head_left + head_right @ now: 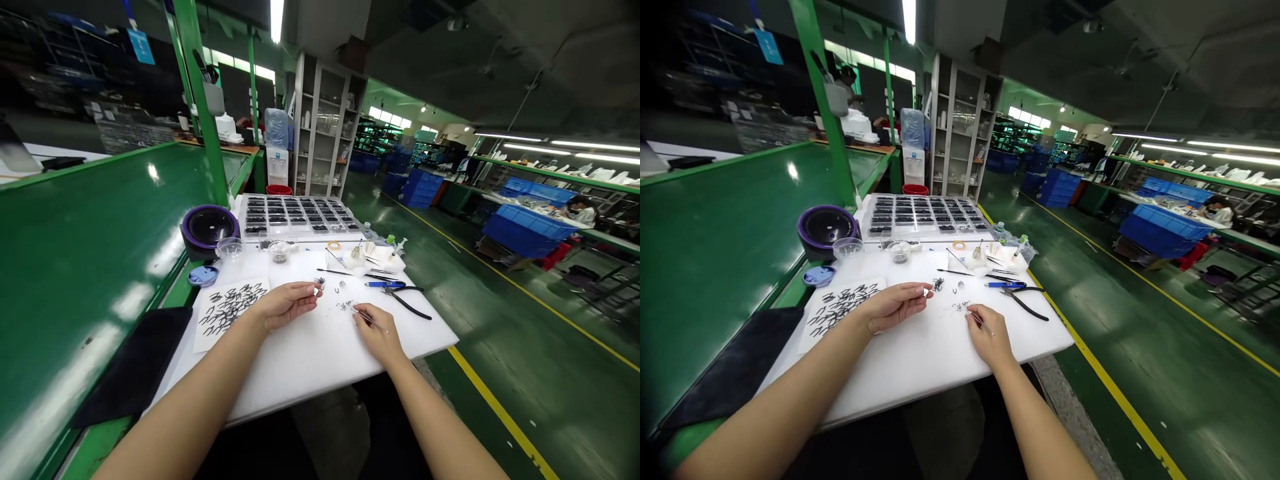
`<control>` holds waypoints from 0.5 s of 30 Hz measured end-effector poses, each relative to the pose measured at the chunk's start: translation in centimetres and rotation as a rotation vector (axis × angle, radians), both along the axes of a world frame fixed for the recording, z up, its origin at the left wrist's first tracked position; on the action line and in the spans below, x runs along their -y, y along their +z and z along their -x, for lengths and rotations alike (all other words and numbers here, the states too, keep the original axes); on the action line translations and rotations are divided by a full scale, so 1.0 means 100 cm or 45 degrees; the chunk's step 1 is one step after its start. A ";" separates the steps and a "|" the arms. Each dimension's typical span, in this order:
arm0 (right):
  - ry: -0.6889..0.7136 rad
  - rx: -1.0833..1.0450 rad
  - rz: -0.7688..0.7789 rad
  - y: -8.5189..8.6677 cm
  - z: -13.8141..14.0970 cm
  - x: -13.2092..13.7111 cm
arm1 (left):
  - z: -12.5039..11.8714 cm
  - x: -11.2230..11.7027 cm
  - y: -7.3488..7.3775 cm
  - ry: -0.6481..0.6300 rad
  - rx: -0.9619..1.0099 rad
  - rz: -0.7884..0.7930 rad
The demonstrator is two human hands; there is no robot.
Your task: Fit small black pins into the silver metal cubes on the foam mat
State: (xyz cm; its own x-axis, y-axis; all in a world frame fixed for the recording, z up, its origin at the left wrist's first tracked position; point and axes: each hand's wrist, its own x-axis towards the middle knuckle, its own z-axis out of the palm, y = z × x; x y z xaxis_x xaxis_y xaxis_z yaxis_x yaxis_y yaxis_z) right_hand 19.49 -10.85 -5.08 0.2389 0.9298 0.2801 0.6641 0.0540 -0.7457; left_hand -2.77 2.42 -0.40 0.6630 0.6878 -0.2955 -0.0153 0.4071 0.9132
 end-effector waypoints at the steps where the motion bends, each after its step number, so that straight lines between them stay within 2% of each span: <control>1: 0.007 0.001 -0.014 -0.001 0.000 0.001 | 0.000 0.000 0.000 0.002 0.010 0.005; 9: 0.096 -0.083 -0.151 -0.005 -0.005 0.004 | 0.001 0.006 0.003 0.029 0.029 0.100; 15: 0.074 -0.200 -0.211 0.001 -0.006 0.007 | -0.003 0.009 0.009 0.089 0.057 0.181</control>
